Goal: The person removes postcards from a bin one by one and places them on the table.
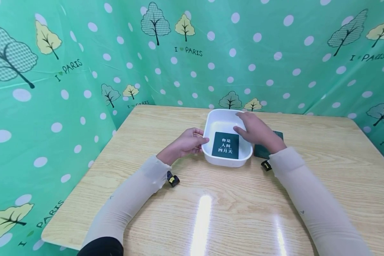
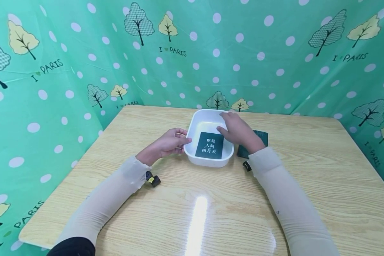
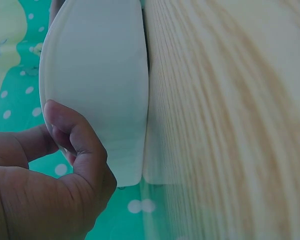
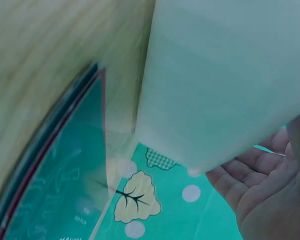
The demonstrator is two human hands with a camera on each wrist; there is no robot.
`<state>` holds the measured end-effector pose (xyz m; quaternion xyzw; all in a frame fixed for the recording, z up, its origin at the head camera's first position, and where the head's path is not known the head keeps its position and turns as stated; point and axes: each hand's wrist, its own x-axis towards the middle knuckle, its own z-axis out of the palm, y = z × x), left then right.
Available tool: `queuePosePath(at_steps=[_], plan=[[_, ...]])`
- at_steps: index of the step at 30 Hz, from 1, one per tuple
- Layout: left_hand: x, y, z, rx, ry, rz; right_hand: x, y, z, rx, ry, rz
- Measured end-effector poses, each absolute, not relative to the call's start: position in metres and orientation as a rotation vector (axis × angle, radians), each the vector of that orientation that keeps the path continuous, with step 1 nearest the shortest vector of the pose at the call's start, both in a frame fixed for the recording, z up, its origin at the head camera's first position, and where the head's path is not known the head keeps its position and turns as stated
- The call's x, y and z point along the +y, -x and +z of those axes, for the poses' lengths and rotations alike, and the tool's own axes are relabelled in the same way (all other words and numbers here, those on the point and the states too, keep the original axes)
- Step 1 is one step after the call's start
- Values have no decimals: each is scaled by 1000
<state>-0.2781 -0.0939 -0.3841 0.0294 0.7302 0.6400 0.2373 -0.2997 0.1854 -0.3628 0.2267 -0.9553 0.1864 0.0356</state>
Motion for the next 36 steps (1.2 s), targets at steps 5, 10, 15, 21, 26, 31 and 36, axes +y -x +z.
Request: queuePosePath(at_steps=[5, 10, 15, 21, 26, 31, 36], plan=[[-94, 277, -383, 2003, -86, 1752, 177, 296, -364, -2992, -718, 560], [-94, 277, -383, 2000, -86, 1752, 168, 292, -367, -3086, -737, 532], [-95, 279, -384, 1990, -88, 1754, 163, 291, -370, -3157, -758, 404], [-95, 279, -384, 1988, -87, 1755, 161, 292, -373, -3155, -798, 265], [-95, 279, -384, 1987, -84, 1752, 159, 291, -373, -3181, -781, 202], [-95, 278, -384, 1991, -82, 1747, 158, 290, -374, -3232, -738, 146], [-95, 278, -384, 1996, -88, 1747, 157, 291, -376, -3237, -754, 117]])
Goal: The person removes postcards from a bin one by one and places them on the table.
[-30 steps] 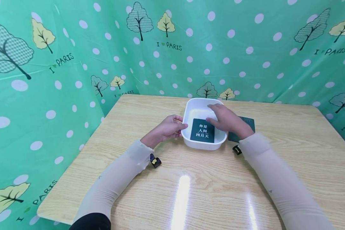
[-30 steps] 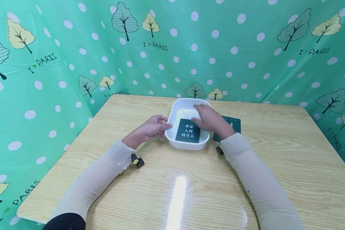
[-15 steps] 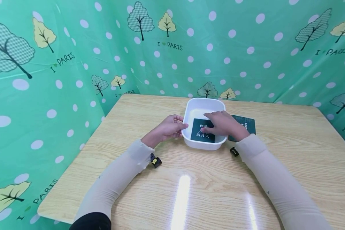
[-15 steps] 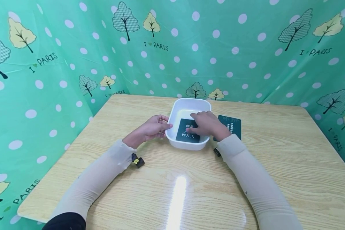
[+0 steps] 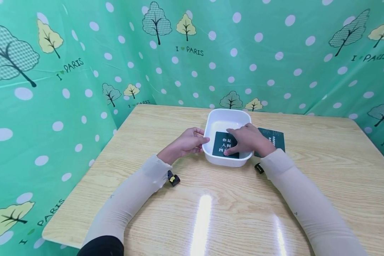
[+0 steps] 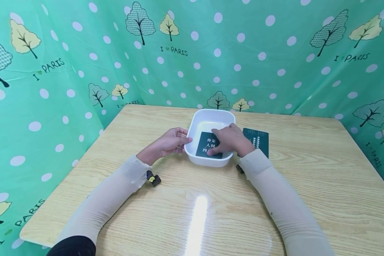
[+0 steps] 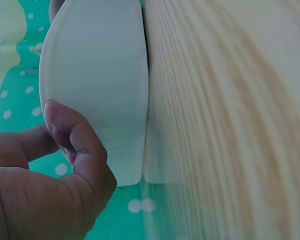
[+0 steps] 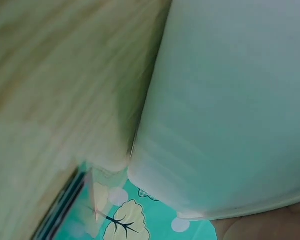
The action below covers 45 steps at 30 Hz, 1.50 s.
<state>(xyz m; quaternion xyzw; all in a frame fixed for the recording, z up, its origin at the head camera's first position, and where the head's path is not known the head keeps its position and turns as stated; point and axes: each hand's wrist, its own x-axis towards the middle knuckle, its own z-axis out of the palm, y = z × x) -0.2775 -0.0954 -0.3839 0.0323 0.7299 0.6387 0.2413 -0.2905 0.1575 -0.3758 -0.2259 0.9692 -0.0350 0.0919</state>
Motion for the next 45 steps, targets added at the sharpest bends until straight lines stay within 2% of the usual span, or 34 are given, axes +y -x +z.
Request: queuePosePath(at_steps=[45], plan=[[-94, 277, -383, 1960, -100, 1787, 156, 289, -371, 2932, 689, -213]])
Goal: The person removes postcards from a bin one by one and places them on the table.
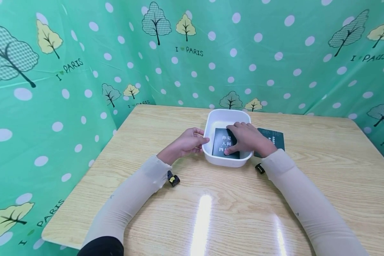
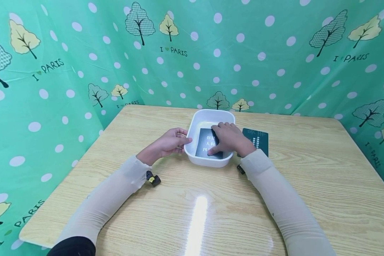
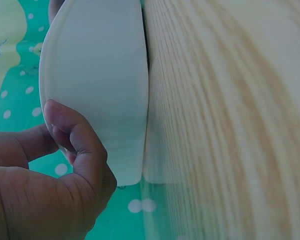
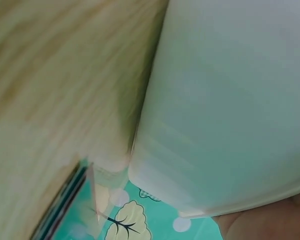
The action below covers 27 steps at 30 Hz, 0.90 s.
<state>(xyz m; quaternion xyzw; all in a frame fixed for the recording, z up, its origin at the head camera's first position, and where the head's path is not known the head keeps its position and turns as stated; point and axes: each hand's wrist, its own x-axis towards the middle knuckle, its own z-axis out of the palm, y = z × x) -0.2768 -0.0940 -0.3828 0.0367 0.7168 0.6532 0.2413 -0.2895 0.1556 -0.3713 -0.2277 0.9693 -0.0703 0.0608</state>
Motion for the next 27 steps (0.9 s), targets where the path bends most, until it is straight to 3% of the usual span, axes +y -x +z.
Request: queuePosePath(at_steps=[11, 27], plan=[[-93, 276, -382, 1963, -90, 1787, 157, 289, -364, 2899, 657, -513], [-93, 278, -383, 1996, -70, 1756, 163, 276, -336, 2797, 844, -932]])
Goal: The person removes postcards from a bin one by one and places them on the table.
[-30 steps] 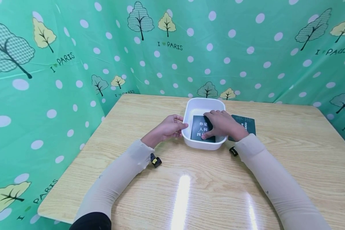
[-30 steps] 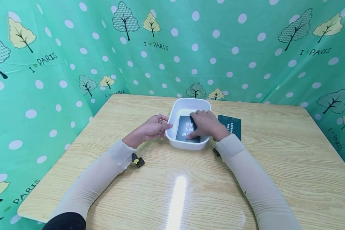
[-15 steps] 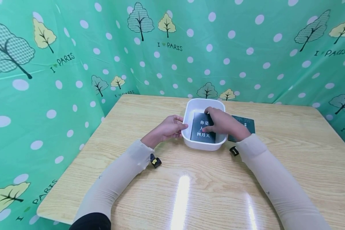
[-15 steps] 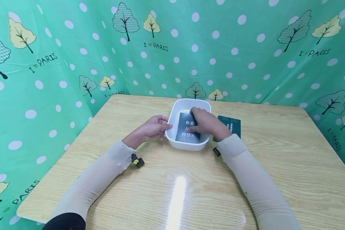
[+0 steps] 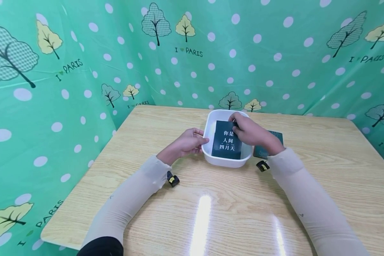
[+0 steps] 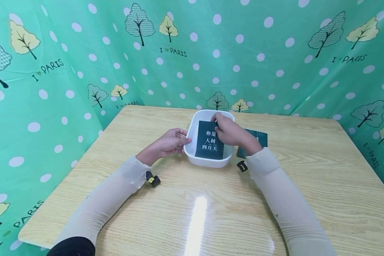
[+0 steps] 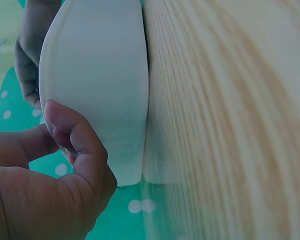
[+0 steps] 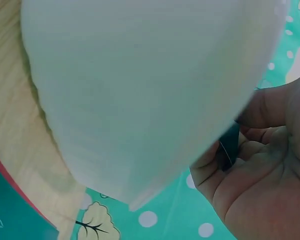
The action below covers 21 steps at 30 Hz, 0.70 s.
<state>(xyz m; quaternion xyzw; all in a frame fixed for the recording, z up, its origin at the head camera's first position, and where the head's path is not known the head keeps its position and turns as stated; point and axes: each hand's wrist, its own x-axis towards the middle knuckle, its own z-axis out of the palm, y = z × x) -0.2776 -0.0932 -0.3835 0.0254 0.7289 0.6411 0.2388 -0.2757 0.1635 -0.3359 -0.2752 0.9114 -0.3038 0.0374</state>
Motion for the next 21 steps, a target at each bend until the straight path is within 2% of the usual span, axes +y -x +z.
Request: queuePosePath(at_steps=[13, 21], plan=[[-93, 278, -381, 2013, -61, 1740, 164, 262, -313, 2961, 889, -960], [-94, 276, -380, 2004, -67, 1735, 170, 258, -304, 3120, 1048, -969]])
